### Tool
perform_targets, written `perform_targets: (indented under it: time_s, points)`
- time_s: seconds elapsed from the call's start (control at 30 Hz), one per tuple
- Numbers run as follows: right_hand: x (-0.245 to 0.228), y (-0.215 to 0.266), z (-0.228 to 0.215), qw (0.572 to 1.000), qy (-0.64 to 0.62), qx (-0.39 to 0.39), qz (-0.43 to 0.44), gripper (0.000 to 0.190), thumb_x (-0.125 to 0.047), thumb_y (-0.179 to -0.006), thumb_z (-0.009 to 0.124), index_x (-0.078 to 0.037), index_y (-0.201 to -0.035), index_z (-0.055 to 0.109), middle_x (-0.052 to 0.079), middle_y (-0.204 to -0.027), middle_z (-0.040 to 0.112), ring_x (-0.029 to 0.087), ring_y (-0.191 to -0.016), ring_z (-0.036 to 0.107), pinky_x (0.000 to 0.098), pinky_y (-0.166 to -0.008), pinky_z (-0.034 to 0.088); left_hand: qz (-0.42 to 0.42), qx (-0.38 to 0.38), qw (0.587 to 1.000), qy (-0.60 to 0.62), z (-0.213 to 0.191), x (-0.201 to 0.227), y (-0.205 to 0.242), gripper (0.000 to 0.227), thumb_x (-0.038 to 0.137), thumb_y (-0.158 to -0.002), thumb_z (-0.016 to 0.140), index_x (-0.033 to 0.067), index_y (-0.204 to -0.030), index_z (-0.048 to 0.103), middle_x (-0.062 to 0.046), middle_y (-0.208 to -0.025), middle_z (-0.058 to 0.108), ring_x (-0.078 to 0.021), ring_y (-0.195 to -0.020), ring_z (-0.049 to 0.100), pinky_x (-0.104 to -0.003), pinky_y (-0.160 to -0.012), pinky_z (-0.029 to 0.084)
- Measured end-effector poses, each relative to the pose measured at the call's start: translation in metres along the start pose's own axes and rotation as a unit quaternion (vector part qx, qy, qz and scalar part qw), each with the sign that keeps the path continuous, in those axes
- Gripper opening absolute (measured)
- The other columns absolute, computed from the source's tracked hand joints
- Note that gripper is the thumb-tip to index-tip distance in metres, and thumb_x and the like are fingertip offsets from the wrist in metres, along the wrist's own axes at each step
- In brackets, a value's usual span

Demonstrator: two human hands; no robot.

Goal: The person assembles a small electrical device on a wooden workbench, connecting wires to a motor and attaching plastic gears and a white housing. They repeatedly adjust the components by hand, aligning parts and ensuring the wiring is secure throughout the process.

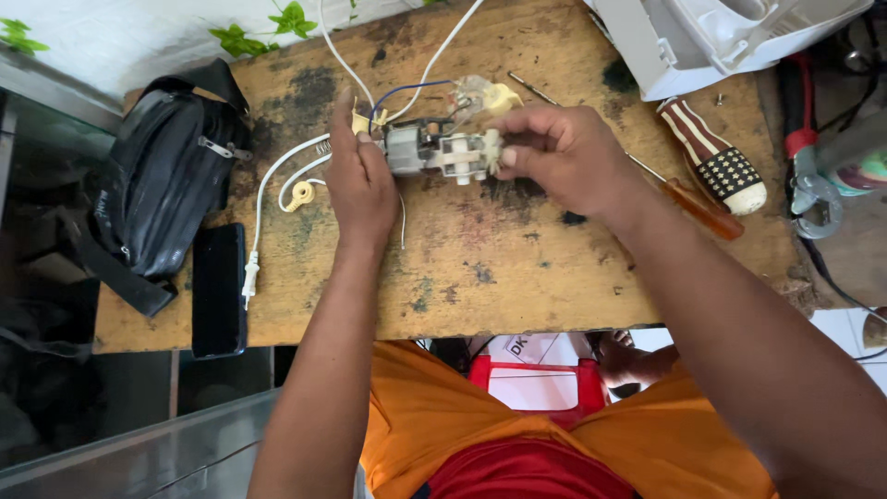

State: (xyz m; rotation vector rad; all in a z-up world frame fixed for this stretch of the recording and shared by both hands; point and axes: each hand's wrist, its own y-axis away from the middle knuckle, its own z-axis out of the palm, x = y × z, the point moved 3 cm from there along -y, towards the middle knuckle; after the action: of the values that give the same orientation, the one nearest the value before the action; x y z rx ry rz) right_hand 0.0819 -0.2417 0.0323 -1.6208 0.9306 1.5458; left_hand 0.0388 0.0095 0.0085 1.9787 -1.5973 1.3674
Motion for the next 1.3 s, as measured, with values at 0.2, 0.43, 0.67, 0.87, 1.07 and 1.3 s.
perform_targets:
  time_s: [0.2, 0.43, 0.67, 0.87, 1.07, 1.3]
  points:
    - [-0.014, 0.003, 0.004, 0.992, 0.063, 0.044, 0.095, 0.032, 0.004, -0.096, 0.062, -0.006, -0.125, 0.071, 0.014, -0.112, 0.078, 0.018, -0.092, 0.078, 0.0243, -0.088, 0.067, 0.056, 0.021, 0.997, -0.056, -0.002, 0.004, -0.006, 0.046, 0.017, -0.098, 0.038, 0.0121, -0.142, 0.053, -0.012, -0.078, 0.064, -0.0338, -0.074, 0.060, -0.048, -0.071, 0.041]
    - [-0.004, 0.002, 0.000, 0.997, 0.075, 0.013, 0.001, 0.031, 0.005, -0.098, 0.061, 0.001, -0.129, 0.065, 0.016, -0.105, 0.074, 0.021, -0.089, 0.076, 0.0280, -0.084, 0.068, 0.083, 0.037, 0.995, -0.052, -0.001, 0.005, -0.006, 0.044, 0.019, -0.101, 0.039, 0.0094, -0.140, 0.057, -0.007, -0.077, 0.070, -0.0281, -0.068, 0.061, -0.048, -0.065, 0.041]
    - [0.002, 0.005, -0.002, 0.994, 0.097, -0.032, -0.030, 0.049, -0.004, -0.092, 0.074, -0.005, -0.139, 0.062, 0.004, -0.106, 0.070, 0.009, -0.096, 0.066, 0.0219, -0.085, 0.056, 0.052, 0.048, 0.993, -0.093, 0.001, -0.001, -0.007, 0.041, 0.026, -0.100, 0.040, 0.0165, -0.134, 0.060, -0.005, -0.071, 0.069, -0.0343, -0.070, 0.064, -0.048, -0.083, 0.042]
    - [0.008, 0.005, 0.002, 0.985, 0.105, -0.026, -0.133, 0.039, 0.001, -0.096, 0.074, -0.005, -0.134, 0.064, 0.007, -0.098, 0.068, 0.011, -0.086, 0.066, 0.0219, -0.079, 0.056, 0.068, 0.020, 0.995, -0.071, -0.001, -0.003, -0.001, 0.041, 0.030, -0.105, 0.044, 0.0170, -0.142, 0.055, 0.004, -0.074, 0.064, -0.0256, -0.074, 0.063, -0.046, -0.093, 0.042]
    - [0.012, -0.002, 0.000, 0.972, 0.141, 0.029, -0.186, 0.033, 0.010, -0.103, 0.067, -0.001, -0.134, 0.063, 0.015, -0.118, 0.066, 0.019, -0.089, 0.069, 0.0286, -0.080, 0.060, 0.101, -0.015, 0.993, -0.058, -0.002, 0.012, 0.001, 0.038, 0.028, -0.105, 0.043, 0.0177, -0.139, 0.055, 0.005, -0.073, 0.056, -0.0228, -0.071, 0.057, -0.045, -0.090, 0.043]
    - [0.014, -0.002, -0.002, 0.974, 0.130, 0.047, -0.179, 0.030, 0.001, -0.107, 0.067, 0.001, -0.135, 0.056, 0.020, -0.109, 0.071, 0.021, -0.085, 0.073, 0.0316, -0.080, 0.065, 0.087, 0.034, 0.993, -0.073, 0.004, 0.005, -0.004, 0.035, 0.033, -0.102, 0.041, 0.0168, -0.111, 0.070, 0.004, -0.060, 0.060, -0.0218, -0.063, 0.057, -0.041, -0.086, 0.044]
